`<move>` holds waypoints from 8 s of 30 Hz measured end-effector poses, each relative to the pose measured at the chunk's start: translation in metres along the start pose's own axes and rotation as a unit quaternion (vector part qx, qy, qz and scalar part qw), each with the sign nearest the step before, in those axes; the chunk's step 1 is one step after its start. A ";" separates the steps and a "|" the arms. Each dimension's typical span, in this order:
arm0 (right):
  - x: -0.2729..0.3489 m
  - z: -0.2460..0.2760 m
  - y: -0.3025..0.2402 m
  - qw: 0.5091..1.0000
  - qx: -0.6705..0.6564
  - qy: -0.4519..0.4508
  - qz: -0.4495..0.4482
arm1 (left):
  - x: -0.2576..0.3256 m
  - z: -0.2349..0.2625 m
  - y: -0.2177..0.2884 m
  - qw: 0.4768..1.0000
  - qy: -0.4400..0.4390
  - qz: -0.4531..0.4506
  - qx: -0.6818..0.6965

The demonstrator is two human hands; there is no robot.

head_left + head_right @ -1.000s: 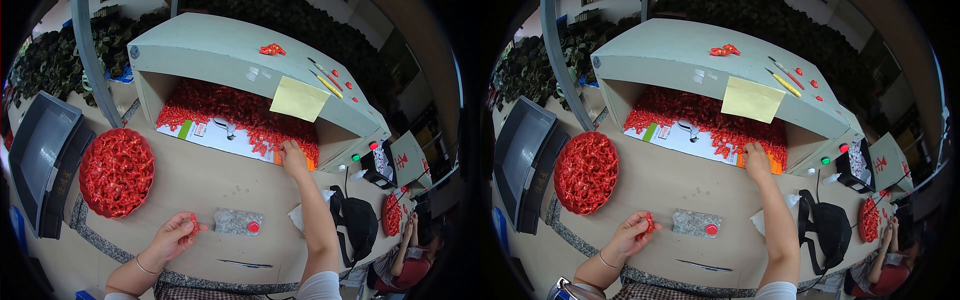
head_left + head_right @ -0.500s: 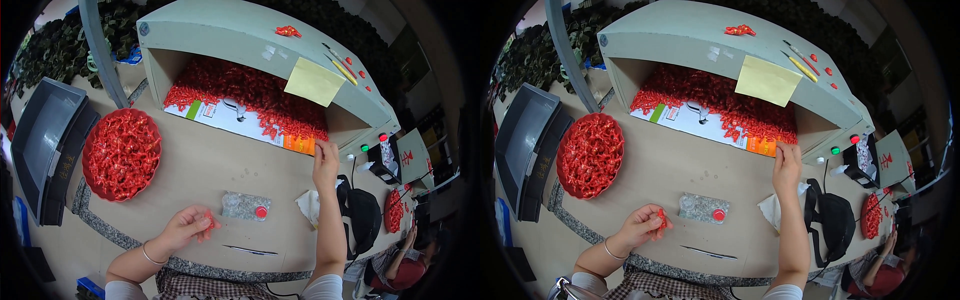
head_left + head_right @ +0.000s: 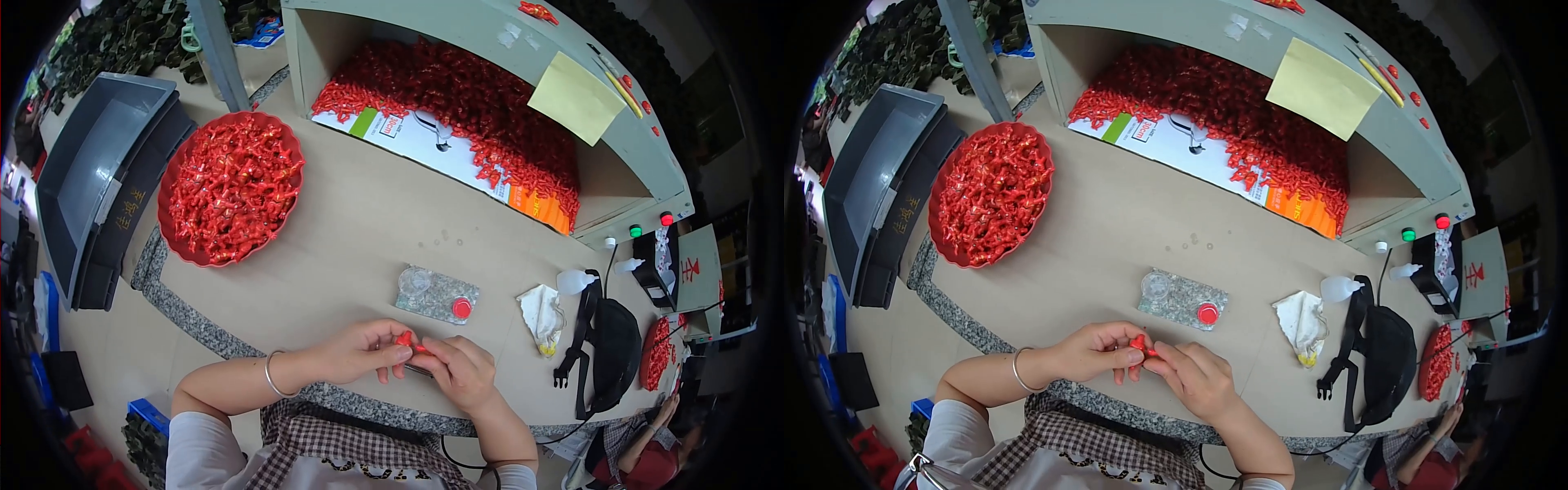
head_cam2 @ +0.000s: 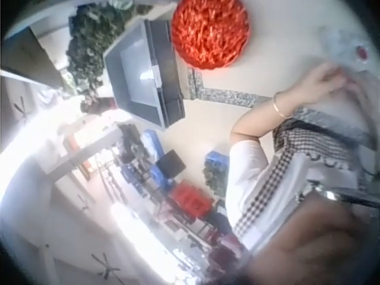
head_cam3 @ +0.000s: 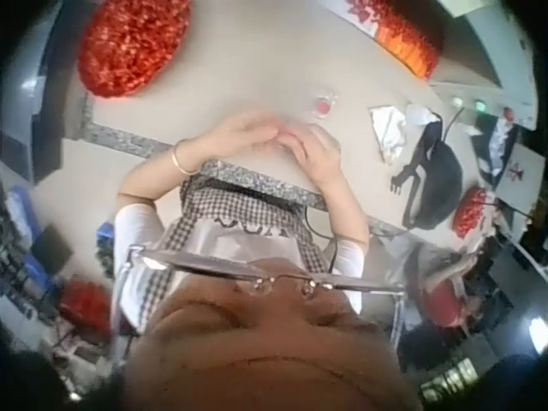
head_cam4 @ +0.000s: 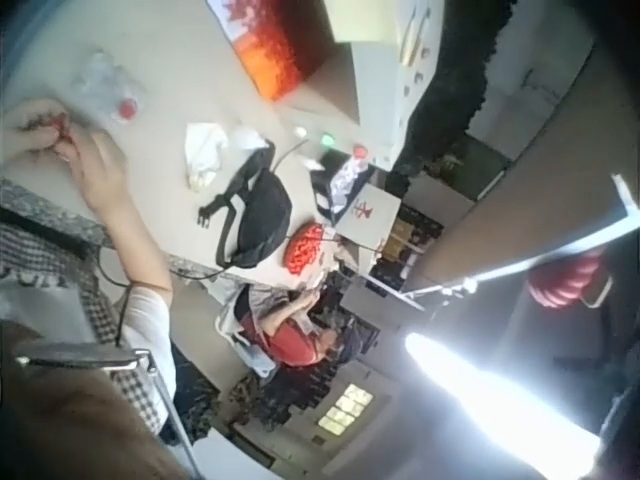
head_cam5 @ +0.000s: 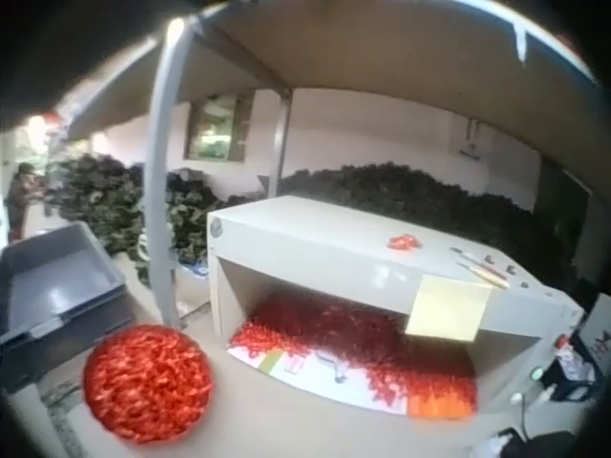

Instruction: The person assembles toy figurines by taking figures from a dish and attaching small components onto them by hand.

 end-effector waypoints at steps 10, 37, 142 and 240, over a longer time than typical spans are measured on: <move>0.001 -0.014 0.006 0.991 -0.118 -0.044 -0.047 | -0.001 0.002 -0.013 0.996 -0.012 0.051 0.075; 0.008 0.046 0.045 0.976 0.211 -0.033 -0.049 | 0.000 0.021 -0.006 0.994 0.064 0.081 0.042; 0.024 -0.011 0.050 0.846 -0.445 0.107 -0.275 | 0.002 0.021 0.003 0.995 0.096 -0.021 -0.031; 0.011 -0.018 0.016 0.982 -0.144 0.052 -0.112 | 0.025 0.003 0.049 0.856 0.181 -0.292 -0.387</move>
Point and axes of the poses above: each hand's wrist, its own x-axis away from the middle knuckle, its own z-axis out of the back of the hand, y = z × x, the point moved 8 cm from there along -x, towards the middle knuckle, and after that the axes turned 6 degrees about -y, right-handed, at the moved point
